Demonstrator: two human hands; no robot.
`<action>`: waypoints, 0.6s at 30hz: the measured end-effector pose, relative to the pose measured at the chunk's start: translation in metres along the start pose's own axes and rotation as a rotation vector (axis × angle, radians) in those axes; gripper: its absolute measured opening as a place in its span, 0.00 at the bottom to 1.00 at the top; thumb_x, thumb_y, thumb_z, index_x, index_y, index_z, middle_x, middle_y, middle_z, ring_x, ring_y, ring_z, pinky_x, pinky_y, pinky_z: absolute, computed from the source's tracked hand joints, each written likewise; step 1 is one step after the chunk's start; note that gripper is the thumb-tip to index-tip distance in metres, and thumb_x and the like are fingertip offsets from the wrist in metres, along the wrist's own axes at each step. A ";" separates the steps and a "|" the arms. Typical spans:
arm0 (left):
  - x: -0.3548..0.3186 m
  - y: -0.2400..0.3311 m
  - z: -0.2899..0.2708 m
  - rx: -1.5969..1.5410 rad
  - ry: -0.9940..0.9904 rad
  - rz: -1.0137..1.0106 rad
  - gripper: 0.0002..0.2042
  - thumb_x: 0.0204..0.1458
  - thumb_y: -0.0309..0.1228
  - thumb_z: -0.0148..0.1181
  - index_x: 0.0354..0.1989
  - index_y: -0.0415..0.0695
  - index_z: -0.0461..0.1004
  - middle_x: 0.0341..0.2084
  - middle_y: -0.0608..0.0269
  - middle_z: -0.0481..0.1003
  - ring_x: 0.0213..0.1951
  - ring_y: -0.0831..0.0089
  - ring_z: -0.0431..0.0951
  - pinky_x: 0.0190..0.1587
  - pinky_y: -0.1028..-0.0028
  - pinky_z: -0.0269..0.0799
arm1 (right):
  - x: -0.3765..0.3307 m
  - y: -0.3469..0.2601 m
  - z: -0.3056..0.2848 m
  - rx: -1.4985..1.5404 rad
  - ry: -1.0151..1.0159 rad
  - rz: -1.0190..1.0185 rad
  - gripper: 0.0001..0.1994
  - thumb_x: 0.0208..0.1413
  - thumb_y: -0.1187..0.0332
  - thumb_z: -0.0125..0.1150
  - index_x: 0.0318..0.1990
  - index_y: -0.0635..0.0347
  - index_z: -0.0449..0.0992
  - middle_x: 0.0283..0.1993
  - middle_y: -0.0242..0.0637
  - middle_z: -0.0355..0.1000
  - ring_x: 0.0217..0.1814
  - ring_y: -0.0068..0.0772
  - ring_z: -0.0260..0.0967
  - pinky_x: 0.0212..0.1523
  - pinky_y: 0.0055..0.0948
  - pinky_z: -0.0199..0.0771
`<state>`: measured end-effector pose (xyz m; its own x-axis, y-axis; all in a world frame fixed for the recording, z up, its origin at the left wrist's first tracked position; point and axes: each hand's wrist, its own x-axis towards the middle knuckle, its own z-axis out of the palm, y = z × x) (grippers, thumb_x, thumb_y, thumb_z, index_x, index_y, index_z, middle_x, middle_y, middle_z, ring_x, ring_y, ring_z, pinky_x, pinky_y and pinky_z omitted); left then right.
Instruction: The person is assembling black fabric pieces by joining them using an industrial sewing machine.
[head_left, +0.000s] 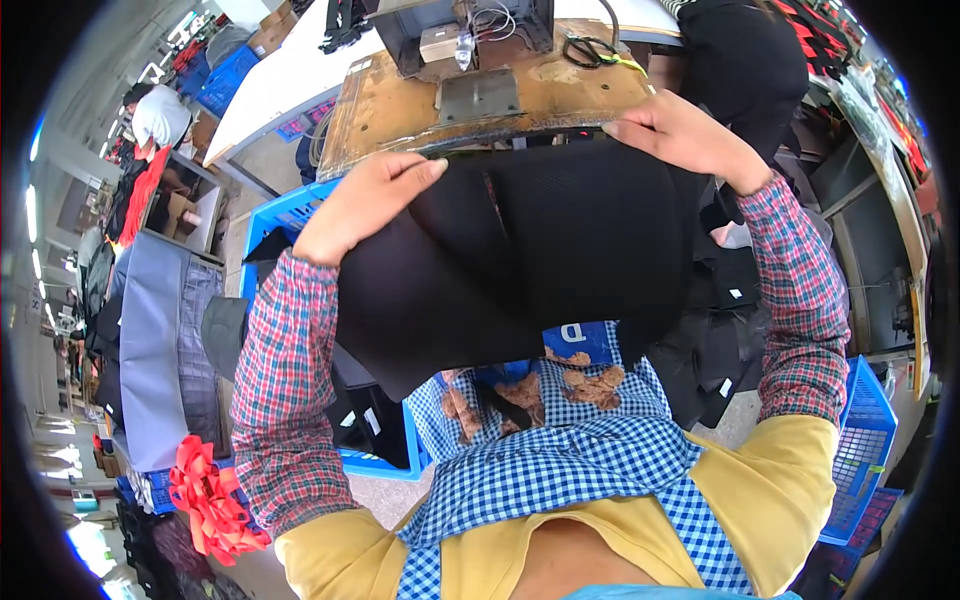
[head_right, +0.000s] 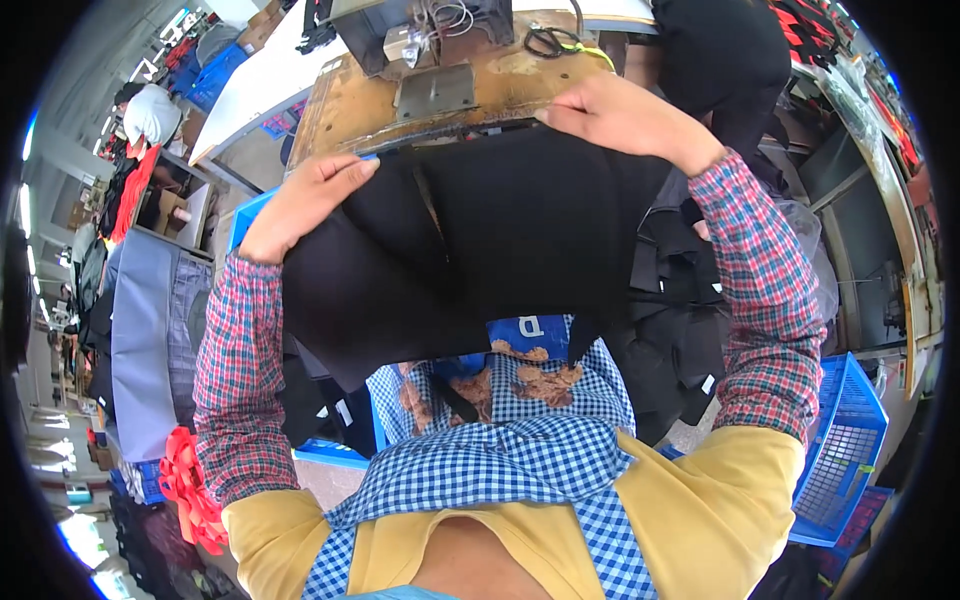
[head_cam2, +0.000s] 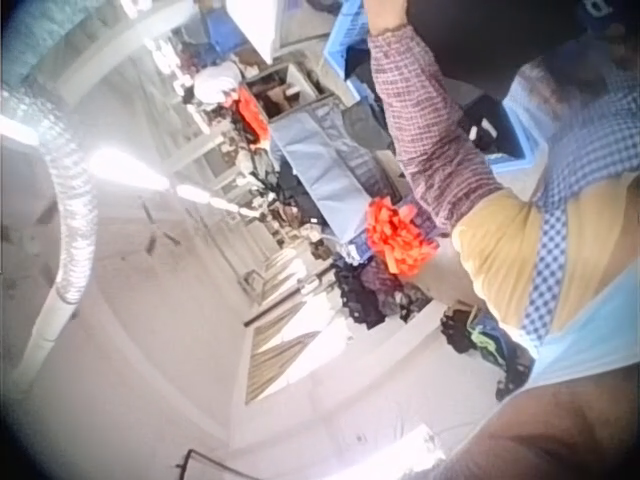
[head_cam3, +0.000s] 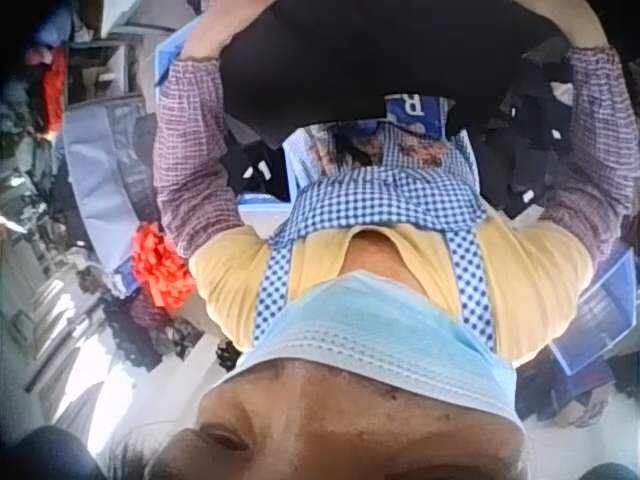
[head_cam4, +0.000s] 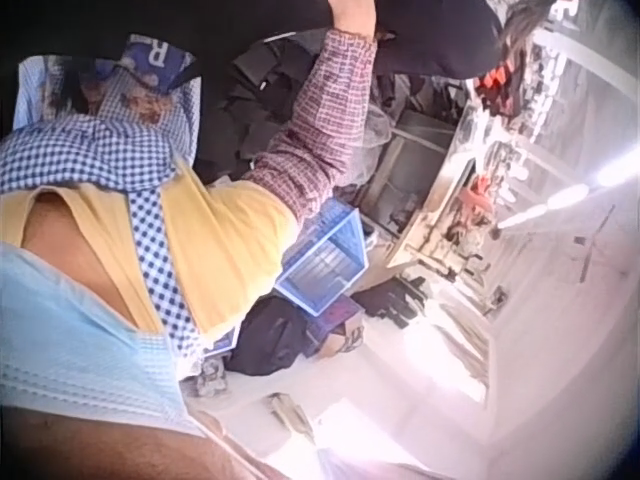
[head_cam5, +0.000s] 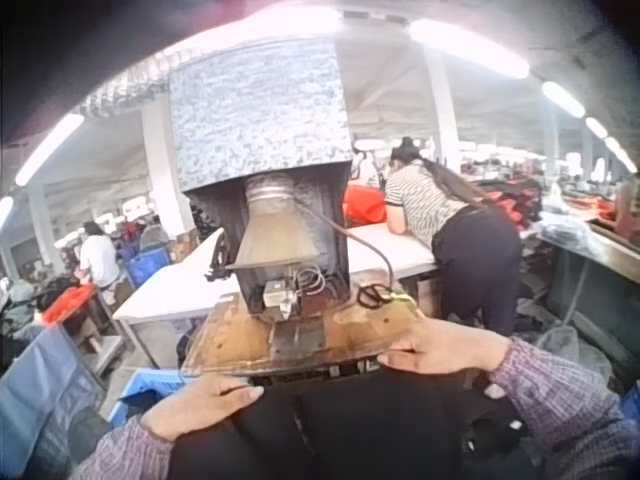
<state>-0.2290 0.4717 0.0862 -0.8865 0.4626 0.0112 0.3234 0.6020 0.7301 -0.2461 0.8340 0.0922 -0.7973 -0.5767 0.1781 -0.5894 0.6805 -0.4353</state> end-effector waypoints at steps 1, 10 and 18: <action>0.010 -0.013 -0.008 0.007 0.003 -0.005 0.20 0.59 0.42 0.55 0.38 0.33 0.75 0.24 0.64 0.75 0.30 0.79 0.71 0.37 0.77 0.68 | 0.009 0.001 -0.001 -0.020 0.003 -0.013 0.20 0.62 0.65 0.52 0.20 0.65 0.56 0.17 0.34 0.46 0.18 0.24 0.44 0.21 0.32 0.49; 0.113 -0.043 -0.051 0.007 -0.128 -0.240 0.22 0.55 0.45 0.60 0.45 0.35 0.77 0.40 0.61 0.78 0.45 0.76 0.73 0.52 0.78 0.64 | 0.082 0.073 0.008 0.056 -0.041 0.043 0.15 0.56 0.60 0.50 0.27 0.66 0.69 0.19 0.39 0.62 0.21 0.30 0.59 0.27 0.33 0.61; 0.171 -0.084 -0.065 0.010 -0.237 -0.127 0.23 0.55 0.46 0.58 0.51 0.39 0.76 0.50 0.59 0.75 0.54 0.68 0.70 0.60 0.77 0.56 | 0.120 0.092 0.003 0.057 -0.101 0.115 0.16 0.57 0.59 0.49 0.30 0.66 0.72 0.24 0.39 0.67 0.28 0.32 0.64 0.34 0.32 0.65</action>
<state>-0.4288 0.4578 0.0715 -0.8184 0.5216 -0.2412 0.2188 0.6710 0.7085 -0.3953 0.8261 0.0709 -0.8404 -0.5407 0.0361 -0.4843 0.7195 -0.4978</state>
